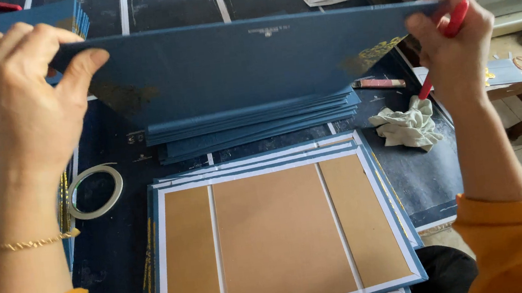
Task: Assembling and cleaning invitation cards at a workbench
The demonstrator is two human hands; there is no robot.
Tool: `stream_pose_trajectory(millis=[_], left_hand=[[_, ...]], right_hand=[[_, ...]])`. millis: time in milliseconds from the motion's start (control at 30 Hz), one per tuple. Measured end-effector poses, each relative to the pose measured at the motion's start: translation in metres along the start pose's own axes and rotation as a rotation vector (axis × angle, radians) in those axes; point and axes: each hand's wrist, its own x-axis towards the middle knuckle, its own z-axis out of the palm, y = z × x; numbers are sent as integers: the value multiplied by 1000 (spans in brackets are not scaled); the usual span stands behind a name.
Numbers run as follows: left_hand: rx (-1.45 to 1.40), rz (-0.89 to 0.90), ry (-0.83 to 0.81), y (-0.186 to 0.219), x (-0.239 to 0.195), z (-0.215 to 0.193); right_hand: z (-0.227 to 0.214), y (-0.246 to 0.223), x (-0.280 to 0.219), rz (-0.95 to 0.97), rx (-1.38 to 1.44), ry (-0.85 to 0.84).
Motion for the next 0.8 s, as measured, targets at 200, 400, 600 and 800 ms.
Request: stream_pose_trajectory(millis=[200, 400, 600, 800], left_hand=[[-127, -65, -34, 8, -1, 10], [-148, -13, -251, 47, -22, -63], [-371, -765, -1547, 77, -51, -94], [-494, -758, -1011, 64, -51, -10]], right_hand=[[-2, -7, -3, 177, 14, -66], [-52, -44, -42, 442, -284, -273], [-88, 15, -79, 642, -445, -698], [23, 12, -60, 659, -412, -578]])
